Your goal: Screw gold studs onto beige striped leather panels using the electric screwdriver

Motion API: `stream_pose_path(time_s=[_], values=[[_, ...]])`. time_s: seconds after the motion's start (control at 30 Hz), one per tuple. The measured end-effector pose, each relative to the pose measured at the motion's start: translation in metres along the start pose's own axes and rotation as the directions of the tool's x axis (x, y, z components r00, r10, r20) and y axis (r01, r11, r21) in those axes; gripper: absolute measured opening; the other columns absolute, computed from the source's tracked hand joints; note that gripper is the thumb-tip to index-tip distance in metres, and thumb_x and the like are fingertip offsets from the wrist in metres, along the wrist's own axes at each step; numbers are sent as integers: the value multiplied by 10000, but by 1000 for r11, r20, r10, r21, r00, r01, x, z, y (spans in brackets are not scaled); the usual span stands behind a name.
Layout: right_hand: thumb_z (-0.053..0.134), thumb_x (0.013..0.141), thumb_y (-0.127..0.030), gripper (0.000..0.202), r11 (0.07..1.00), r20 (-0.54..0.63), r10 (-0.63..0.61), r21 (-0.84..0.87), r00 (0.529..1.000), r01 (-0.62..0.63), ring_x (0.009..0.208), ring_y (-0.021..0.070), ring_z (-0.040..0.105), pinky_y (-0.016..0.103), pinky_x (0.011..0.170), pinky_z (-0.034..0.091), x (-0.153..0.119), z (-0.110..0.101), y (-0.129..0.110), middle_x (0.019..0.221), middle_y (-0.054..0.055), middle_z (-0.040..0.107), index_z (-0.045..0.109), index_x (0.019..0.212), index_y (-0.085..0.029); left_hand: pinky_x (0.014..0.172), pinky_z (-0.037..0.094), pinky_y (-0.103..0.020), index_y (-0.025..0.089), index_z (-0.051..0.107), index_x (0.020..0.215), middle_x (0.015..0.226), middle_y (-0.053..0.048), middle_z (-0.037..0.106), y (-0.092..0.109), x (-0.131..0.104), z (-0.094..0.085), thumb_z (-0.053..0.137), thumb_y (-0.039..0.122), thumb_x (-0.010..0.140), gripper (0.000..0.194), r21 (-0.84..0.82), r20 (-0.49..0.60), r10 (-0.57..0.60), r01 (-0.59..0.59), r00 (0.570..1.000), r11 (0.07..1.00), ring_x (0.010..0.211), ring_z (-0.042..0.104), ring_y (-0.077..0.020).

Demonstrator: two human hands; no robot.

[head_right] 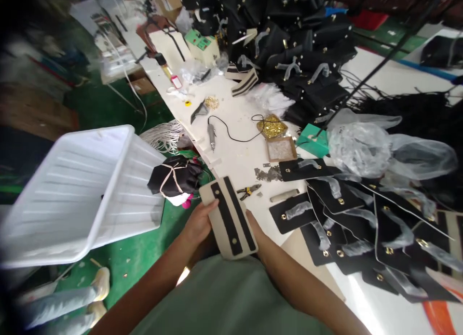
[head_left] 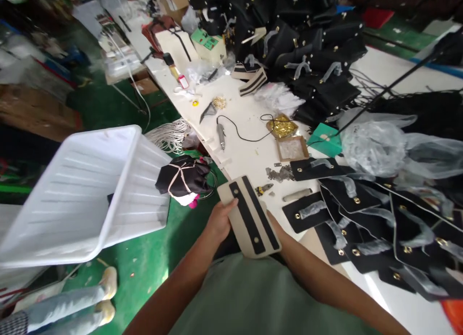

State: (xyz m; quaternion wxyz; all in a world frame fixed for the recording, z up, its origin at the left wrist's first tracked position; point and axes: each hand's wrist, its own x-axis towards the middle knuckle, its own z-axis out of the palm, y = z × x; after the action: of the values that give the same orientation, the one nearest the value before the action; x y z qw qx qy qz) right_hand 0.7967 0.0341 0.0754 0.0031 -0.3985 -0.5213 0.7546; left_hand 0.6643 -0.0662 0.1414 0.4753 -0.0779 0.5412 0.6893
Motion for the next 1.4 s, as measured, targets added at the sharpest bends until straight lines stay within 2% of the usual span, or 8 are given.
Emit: stream_pose_path(time_s=[0.17, 0.33, 0.63, 0.77, 0.97, 1.13, 1.27, 1.4], values=[[682, 847, -424, 244, 992, -38, 116, -36, 993, -117, 791, 230, 682, 340, 748, 526, -46, -12, 55, 827, 13, 755, 780, 960, -231, 993, 563, -434, 160, 684, 1207, 1147, -105, 768, 25, 12, -41, 876, 380, 681, 602, 255, -192, 240, -188, 952, 949, 1086, 720, -279], [704, 740, -405, 237, 958, -352, 253, -42, 901, -285, 791, 248, 652, 374, 793, 483, -116, -39, 127, 796, 28, 739, 775, 856, -211, 987, 564, -418, 165, 691, 1214, 1202, -96, 750, 20, 21, -67, 830, 383, 728, 550, 613, -136, 382, -225, 914, 757, 1085, 712, -270], [594, 852, -429, 310, 892, -635, 449, 278, 629, -356, 784, 198, 654, 289, 668, 503, -162, -2, 215, 804, 37, 698, 726, 952, -167, 782, 618, -393, 140, 734, 1095, 987, -84, 784, -15, 39, -54, 832, 411, 692, 495, 737, 69, 98, -117, 993, 666, 833, 742, -253], [618, 948, -393, 272, 870, -692, 491, 360, 530, -336, 759, 157, 662, 285, 676, 542, -173, 8, 239, 866, 30, 699, 691, 1051, -151, 808, 632, -441, 154, 737, 1075, 996, -74, 784, -20, 24, -54, 851, 358, 661, 475, 715, 23, 12, -25, 1000, 698, 834, 745, -263], [597, 991, -413, 286, 906, -850, 392, 290, 353, -307, 808, 173, 677, 337, 750, 577, -226, -23, 271, 940, 56, 708, 681, 1056, -148, 844, 647, -497, 283, 744, 1083, 1076, 11, 786, -39, -3, -64, 851, 284, 640, 455, 718, -76, 22, 40, 997, 695, 917, 747, -303], [490, 958, -410, 415, 941, -978, 109, 45, 176, -334, 1248, 291, 538, 419, 1071, 429, -321, -87, 297, 1302, 160, 632, 653, 1253, -167, 790, 650, -489, 205, 737, 1072, 997, -55, 782, -82, -45, -53, 879, 292, 601, 500, 769, -82, 41, 37, 996, 638, 803, 751, -280], [559, 924, -399, 449, 925, -972, -37, -121, 233, -361, 1378, 307, 418, 426, 1145, 311, -355, -140, 311, 1456, 141, 545, 644, 1316, -198, 804, 635, -470, 169, 734, 1110, 1021, -107, 772, -111, -85, -34, 849, 359, 648, 513, 854, 18, 84, -59, 996, 516, 817, 745, -277], [666, 848, -374, 313, 897, -943, -28, -169, 330, -407, 1222, 334, 538, 455, 1056, 349, -346, -165, 318, 1275, 135, 664, 742, 1107, -215, 766, 627, -449, 175, 742, 1081, 988, -109, 775, -125, -113, -19, 834, 381, 653, 484, 897, 86, 130, -133, 988, 422, 826, 742, -291]])
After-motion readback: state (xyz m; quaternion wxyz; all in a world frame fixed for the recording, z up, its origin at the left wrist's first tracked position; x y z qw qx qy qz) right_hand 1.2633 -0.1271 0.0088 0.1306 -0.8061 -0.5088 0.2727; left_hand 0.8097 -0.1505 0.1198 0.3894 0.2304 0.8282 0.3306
